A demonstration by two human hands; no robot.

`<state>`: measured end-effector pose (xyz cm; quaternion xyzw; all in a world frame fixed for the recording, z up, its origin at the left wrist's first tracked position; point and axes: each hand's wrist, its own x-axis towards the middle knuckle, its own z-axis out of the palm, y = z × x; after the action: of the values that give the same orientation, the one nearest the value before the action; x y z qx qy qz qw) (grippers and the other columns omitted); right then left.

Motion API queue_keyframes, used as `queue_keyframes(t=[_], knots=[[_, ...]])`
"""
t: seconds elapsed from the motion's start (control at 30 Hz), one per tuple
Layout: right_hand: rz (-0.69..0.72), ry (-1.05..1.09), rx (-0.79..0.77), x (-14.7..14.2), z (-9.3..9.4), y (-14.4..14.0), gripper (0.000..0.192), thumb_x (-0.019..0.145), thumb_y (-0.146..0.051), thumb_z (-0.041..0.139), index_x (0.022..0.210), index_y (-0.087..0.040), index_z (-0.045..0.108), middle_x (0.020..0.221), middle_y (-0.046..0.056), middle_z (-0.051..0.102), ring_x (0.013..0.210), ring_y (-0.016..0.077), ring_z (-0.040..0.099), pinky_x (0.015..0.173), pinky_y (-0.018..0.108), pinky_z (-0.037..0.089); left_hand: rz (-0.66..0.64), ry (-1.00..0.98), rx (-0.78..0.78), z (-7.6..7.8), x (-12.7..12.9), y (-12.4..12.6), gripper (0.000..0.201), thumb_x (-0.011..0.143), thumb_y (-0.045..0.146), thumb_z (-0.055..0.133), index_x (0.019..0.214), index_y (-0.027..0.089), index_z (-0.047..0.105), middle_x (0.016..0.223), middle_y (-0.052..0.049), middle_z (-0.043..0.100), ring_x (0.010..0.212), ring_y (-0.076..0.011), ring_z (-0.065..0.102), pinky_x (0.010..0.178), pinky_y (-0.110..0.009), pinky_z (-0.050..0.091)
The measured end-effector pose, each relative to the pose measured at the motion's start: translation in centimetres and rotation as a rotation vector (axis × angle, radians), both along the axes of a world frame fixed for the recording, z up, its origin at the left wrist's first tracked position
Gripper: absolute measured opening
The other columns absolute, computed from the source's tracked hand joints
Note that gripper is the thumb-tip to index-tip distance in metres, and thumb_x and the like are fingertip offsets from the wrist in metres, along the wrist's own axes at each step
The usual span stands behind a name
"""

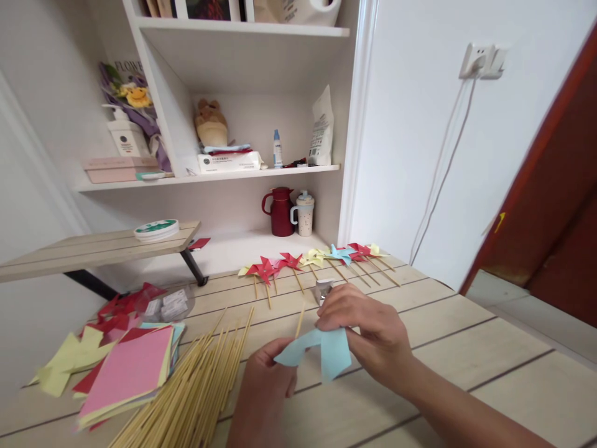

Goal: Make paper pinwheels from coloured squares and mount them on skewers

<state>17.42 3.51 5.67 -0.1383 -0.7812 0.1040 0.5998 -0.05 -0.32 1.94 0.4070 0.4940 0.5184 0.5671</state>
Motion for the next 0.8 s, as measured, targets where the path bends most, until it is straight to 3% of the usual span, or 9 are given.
queue_keyframes(t=[0.17,0.3,0.4,0.47,0.53,0.7,0.8], knots=[[0.012,-0.015,0.004,0.0,0.1,-0.1,0.019,0.087,-0.008,0.061,0.095,-0.021,0.073,0.079,0.005,0.074,0.078,0.0202,0.067,0.073,0.039,0.055,0.084,-0.079,0.039,0.4,0.1,0.0,0.02,0.055,0.03,0.081,0.061,0.016,0.068,0.058,0.002,0.054,0.056,-0.0113,0.04,0.056,-0.024,0.032],[0.012,-0.021,-0.001,0.1,0.0,-0.1,0.018,0.088,-0.011,0.06,0.096,-0.022,0.072,0.08,0.005,0.074,0.079,0.021,0.067,0.072,0.04,0.055,0.099,-0.145,0.071,1.1,0.2,-0.5,0.029,0.064,0.043,0.08,0.066,0.016,0.069,0.053,0.004,0.044,0.052,-0.0089,0.033,0.051,-0.022,0.029],[0.01,-0.042,-0.022,0.3,-0.2,-0.1,0.021,0.087,-0.009,0.06,0.099,-0.022,0.072,0.083,0.006,0.073,0.081,0.022,0.067,0.074,0.041,0.055,0.142,-0.171,0.024,1.7,0.4,-0.9,0.043,0.075,0.059,0.069,0.094,0.02,0.073,0.059,0.004,0.045,0.049,-0.0078,0.034,0.048,-0.02,0.024],[0.012,-0.05,-0.029,0.4,-0.2,-0.1,0.021,0.087,-0.009,0.061,0.099,-0.022,0.072,0.084,0.006,0.073,0.081,0.0221,0.067,0.074,0.041,0.055,0.169,-0.186,-0.005,2.0,0.5,-1.2,0.054,0.076,0.063,0.065,0.117,0.027,0.066,0.068,0.003,0.05,0.05,-0.0083,0.039,0.048,-0.02,0.023],[0.012,-0.046,-0.029,0.4,-0.2,-0.1,0.019,0.087,-0.01,0.061,0.098,-0.023,0.072,0.083,0.006,0.073,0.08,0.0221,0.067,0.074,0.041,0.056,0.177,-0.18,-0.017,2.1,0.7,-1.3,0.063,0.076,0.065,0.064,0.127,0.029,0.057,0.069,0.003,0.051,0.05,-0.0089,0.04,0.047,-0.021,0.021],[0.012,-0.052,-0.018,0.2,-0.1,0.0,0.02,0.087,-0.009,0.061,0.098,-0.022,0.073,0.082,0.006,0.073,0.08,0.0218,0.067,0.073,0.04,0.055,0.021,-0.083,-0.05,0.4,0.7,-0.6,0.055,0.078,0.067,0.059,0.112,0.025,0.054,0.054,0.009,0.038,0.044,-0.0087,0.029,0.045,-0.022,0.019],[-0.001,-0.048,-0.003,0.1,0.0,0.1,0.019,0.087,-0.01,0.061,0.095,-0.023,0.072,0.08,0.005,0.073,0.078,0.0213,0.067,0.072,0.04,0.056,-0.024,-0.078,-0.023,-0.5,0.6,0.1,0.042,0.074,0.059,0.069,0.095,0.025,0.055,0.057,0.008,0.042,0.046,-0.0081,0.032,0.046,-0.02,0.023]])
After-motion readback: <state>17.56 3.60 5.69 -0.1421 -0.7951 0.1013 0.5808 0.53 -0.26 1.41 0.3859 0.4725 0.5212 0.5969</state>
